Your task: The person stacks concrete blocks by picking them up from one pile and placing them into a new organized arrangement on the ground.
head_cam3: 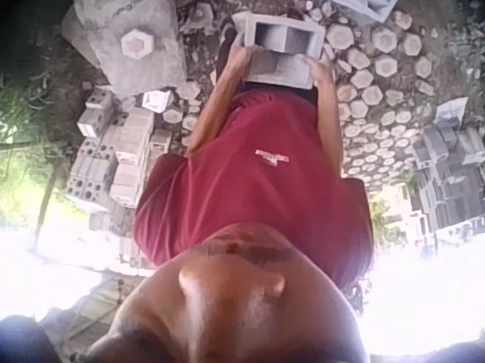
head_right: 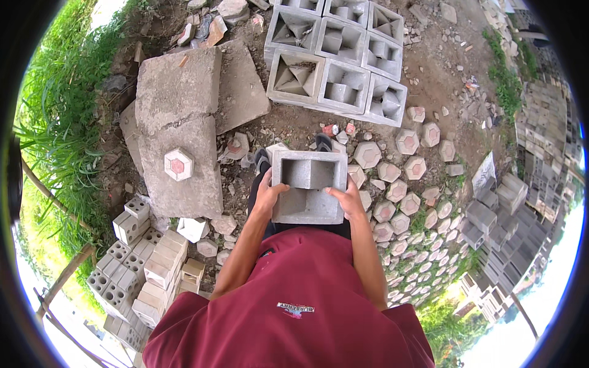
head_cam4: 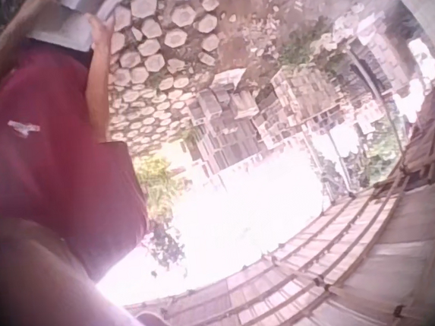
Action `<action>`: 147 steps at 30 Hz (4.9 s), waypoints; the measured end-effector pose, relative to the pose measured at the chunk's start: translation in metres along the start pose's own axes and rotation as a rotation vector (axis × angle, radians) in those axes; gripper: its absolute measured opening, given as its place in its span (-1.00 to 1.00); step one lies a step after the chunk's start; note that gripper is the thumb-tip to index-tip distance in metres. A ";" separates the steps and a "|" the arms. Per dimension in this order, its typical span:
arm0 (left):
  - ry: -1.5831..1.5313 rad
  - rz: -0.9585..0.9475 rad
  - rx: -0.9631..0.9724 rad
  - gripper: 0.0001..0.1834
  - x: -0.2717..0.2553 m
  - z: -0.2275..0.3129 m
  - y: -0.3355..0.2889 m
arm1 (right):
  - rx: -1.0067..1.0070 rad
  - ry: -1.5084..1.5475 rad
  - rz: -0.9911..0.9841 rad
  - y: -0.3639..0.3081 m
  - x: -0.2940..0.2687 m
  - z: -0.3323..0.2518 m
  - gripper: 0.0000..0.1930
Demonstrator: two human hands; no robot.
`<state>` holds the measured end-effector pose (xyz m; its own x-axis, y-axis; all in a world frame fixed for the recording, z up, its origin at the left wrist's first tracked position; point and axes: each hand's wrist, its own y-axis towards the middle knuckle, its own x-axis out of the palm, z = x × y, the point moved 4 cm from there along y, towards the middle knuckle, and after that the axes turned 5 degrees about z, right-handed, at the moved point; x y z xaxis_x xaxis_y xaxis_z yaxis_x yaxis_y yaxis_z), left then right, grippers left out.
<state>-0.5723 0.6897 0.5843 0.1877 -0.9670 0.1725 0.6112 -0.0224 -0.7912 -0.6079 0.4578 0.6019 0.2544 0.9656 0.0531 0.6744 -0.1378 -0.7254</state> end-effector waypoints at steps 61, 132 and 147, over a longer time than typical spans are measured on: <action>0.911 0.361 0.672 -0.68 -0.119 -0.284 0.668 | -0.177 -0.655 0.565 0.670 0.032 0.439 -0.49; 1.055 0.329 0.819 -0.57 -0.045 -0.328 0.662 | -0.238 -0.761 0.767 0.636 -0.018 0.434 -0.60; 1.104 0.281 0.831 -0.66 -0.042 -0.321 0.678 | -0.314 -0.795 0.877 0.635 -0.009 0.436 -0.56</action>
<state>-0.4129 0.6332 -0.1479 -0.0761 -0.6213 -0.7799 0.9964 -0.0181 -0.0828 -0.4842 0.4578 -0.1581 0.2866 0.3699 -0.8838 0.6531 -0.7503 -0.1022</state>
